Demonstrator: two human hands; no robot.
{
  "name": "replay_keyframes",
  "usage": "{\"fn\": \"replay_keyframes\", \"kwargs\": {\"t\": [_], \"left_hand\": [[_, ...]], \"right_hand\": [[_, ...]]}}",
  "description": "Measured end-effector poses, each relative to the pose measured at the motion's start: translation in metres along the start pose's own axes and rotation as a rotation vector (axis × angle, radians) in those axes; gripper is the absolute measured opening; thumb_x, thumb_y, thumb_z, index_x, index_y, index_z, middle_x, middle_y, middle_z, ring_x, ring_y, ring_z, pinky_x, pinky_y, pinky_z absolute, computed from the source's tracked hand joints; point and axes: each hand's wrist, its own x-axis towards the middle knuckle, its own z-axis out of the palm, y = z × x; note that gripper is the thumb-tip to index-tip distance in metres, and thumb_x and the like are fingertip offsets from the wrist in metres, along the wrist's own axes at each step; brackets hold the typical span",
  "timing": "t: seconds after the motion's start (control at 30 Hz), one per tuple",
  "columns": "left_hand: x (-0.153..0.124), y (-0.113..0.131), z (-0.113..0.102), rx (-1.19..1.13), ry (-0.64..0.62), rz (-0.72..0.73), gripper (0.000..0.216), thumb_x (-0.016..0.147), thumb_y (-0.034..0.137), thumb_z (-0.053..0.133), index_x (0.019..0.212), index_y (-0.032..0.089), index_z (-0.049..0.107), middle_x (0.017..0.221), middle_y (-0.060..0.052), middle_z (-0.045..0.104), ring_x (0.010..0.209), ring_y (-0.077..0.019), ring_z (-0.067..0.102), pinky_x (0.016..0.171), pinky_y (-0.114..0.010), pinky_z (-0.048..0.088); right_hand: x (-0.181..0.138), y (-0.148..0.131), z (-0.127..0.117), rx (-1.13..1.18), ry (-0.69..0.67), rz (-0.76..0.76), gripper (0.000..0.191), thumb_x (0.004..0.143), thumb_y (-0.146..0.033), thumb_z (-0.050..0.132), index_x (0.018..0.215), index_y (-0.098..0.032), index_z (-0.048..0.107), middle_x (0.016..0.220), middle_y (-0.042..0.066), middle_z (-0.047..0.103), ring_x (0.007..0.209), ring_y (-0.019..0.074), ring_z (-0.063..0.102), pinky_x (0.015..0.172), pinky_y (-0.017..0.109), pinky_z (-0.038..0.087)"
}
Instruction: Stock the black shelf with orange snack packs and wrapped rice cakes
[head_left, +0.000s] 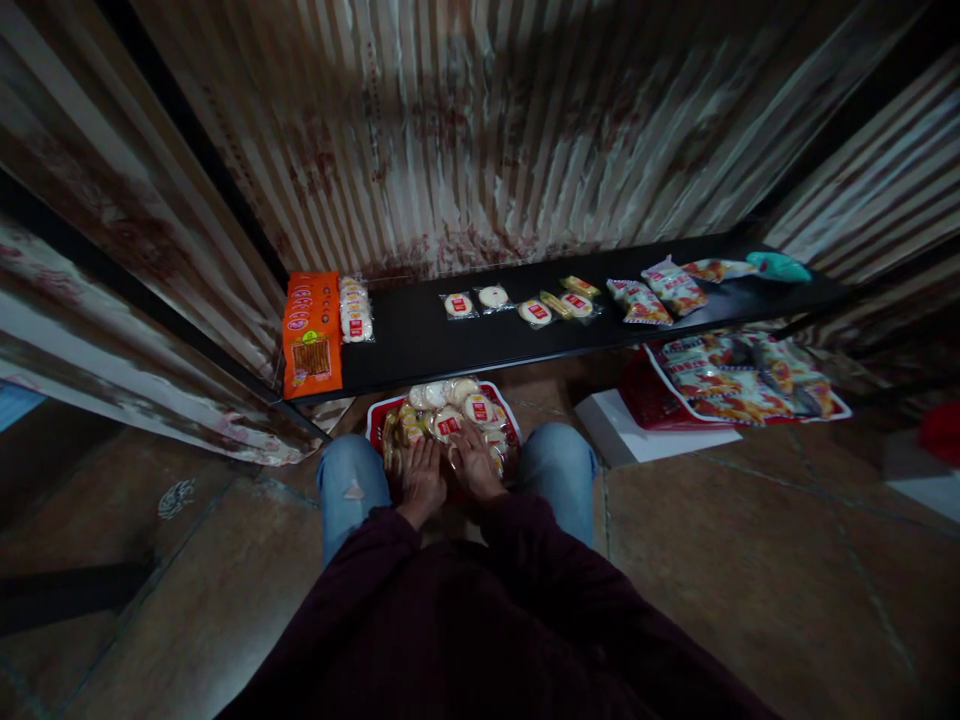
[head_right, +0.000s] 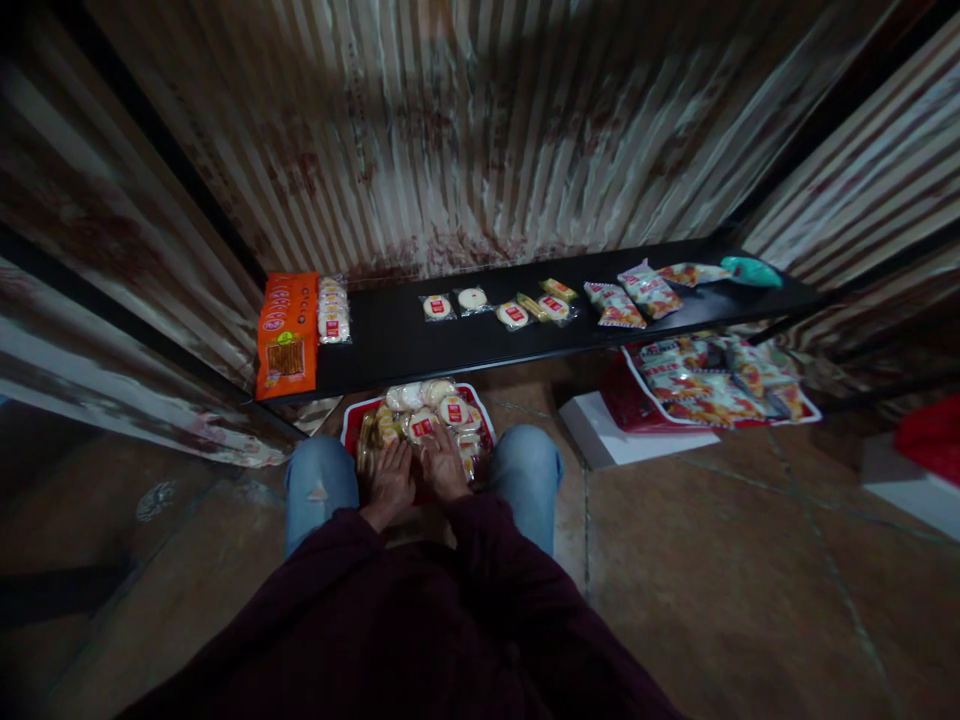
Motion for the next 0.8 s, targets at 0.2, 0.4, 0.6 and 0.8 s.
{"fn": "replay_keyframes", "kwargs": {"t": [0.2, 0.4, 0.6, 0.8], "left_hand": [[-0.004, 0.000, -0.001, 0.030, 0.081, 0.000, 0.047, 0.083, 0.020, 0.044, 0.127, 0.010, 0.054, 0.136, -0.016, 0.053, 0.137, -0.0298, 0.034, 0.114, -0.052, 0.025], [-0.003, -0.003, -0.004, 0.029, 0.049, -0.012, 0.043, 0.087, 0.024, 0.040, 0.124, 0.010, 0.057, 0.133, -0.017, 0.056, 0.136, -0.0292, 0.037, 0.113, -0.051, 0.027], [0.013, -0.001, -0.003, -0.034, 0.003, -0.122, 0.046, 0.084, 0.019, 0.041, 0.128, 0.009, 0.053, 0.139, -0.015, 0.051, 0.135, -0.0266, 0.038, 0.112, -0.046, 0.031], [0.057, 0.012, -0.011, -0.088, 0.002, -0.290, 0.054, 0.083, 0.014, 0.038, 0.136, 0.007, 0.043, 0.141, -0.016, 0.048, 0.134, -0.0222, 0.039, 0.113, -0.037, 0.030]], "right_hand": [[-0.018, 0.003, 0.005, -0.028, 0.015, -0.057, 0.033, 0.090, -0.019, 0.042, 0.113, -0.012, 0.064, 0.131, 0.017, 0.055, 0.133, 0.0272, 0.038, 0.108, 0.049, 0.039], [-0.011, 0.008, 0.015, -0.002, 0.024, -0.060, 0.031, 0.091, -0.022, 0.043, 0.109, -0.015, 0.067, 0.126, 0.016, 0.059, 0.130, 0.0264, 0.043, 0.105, 0.047, 0.042], [-0.015, 0.010, 0.019, -0.062, 0.012, -0.041, 0.035, 0.090, -0.022, 0.044, 0.120, -0.014, 0.061, 0.136, 0.017, 0.052, 0.134, 0.0281, 0.037, 0.105, 0.049, 0.038], [-0.019, 0.016, 0.024, -0.134, -0.003, 0.013, 0.042, 0.087, -0.020, 0.046, 0.129, -0.016, 0.054, 0.147, 0.016, 0.040, 0.139, 0.0291, 0.026, 0.106, 0.050, 0.032]]}}
